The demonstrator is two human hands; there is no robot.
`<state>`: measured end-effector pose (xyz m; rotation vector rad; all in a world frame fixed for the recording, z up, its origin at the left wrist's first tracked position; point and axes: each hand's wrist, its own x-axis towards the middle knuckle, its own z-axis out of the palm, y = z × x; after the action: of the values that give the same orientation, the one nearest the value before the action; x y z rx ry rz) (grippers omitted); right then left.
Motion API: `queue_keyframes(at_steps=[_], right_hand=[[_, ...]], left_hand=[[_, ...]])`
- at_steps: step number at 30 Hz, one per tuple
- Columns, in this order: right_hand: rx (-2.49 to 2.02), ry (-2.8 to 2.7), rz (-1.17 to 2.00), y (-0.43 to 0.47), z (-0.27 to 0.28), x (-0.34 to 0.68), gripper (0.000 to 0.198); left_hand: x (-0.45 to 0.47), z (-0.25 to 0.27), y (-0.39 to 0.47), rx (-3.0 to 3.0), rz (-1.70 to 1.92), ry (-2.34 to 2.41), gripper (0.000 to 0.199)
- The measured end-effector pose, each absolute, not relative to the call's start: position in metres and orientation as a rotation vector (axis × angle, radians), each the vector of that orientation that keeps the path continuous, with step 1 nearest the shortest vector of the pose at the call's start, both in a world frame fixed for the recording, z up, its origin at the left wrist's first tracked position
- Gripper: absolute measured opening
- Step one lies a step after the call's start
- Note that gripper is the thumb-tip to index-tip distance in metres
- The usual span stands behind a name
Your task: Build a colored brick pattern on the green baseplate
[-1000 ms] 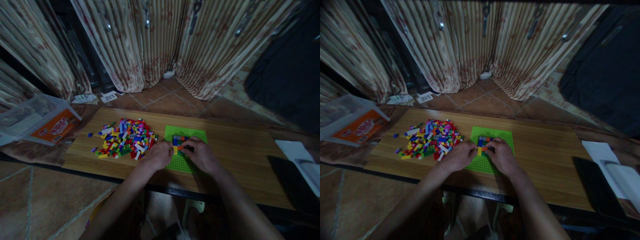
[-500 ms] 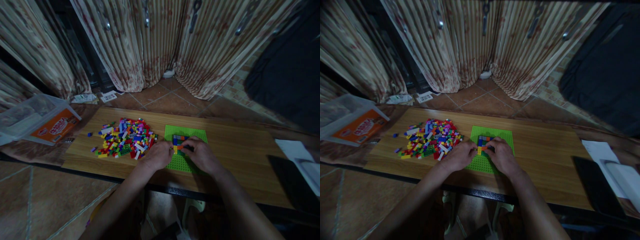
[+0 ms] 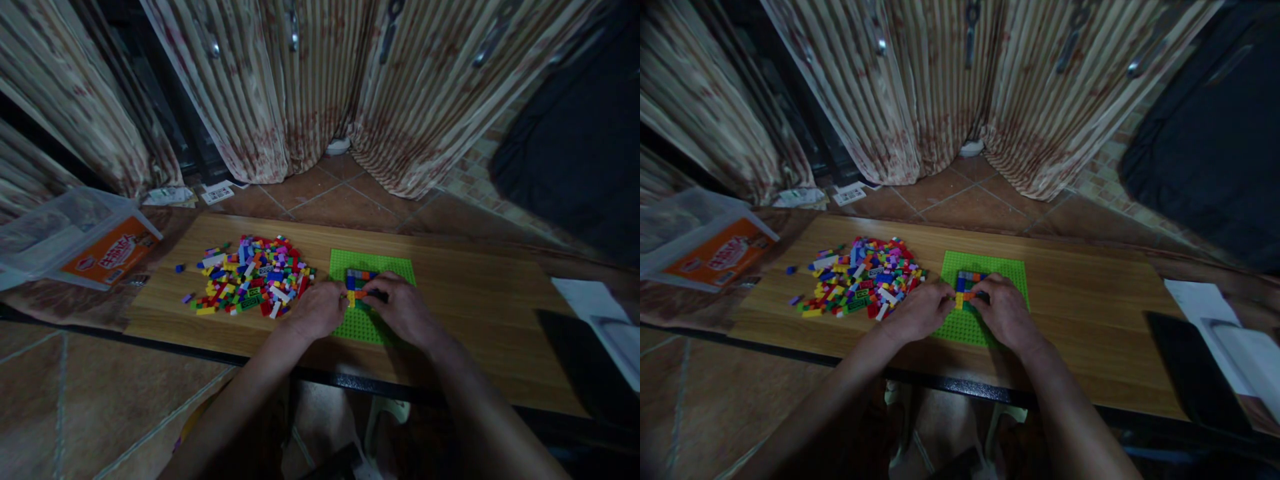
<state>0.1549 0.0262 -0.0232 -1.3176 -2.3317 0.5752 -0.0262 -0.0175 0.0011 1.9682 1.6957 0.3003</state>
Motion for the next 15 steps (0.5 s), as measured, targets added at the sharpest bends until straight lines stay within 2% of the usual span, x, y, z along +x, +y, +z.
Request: queue_keyframes(at_steps=[15], right_hand=[[-1.283,-2.32,0.588,0.0256,-0.0216,0.1548,0.007]], left_hand=[[-0.0261,-0.0015,-0.0176,2.004,0.326,1.695,0.023]])
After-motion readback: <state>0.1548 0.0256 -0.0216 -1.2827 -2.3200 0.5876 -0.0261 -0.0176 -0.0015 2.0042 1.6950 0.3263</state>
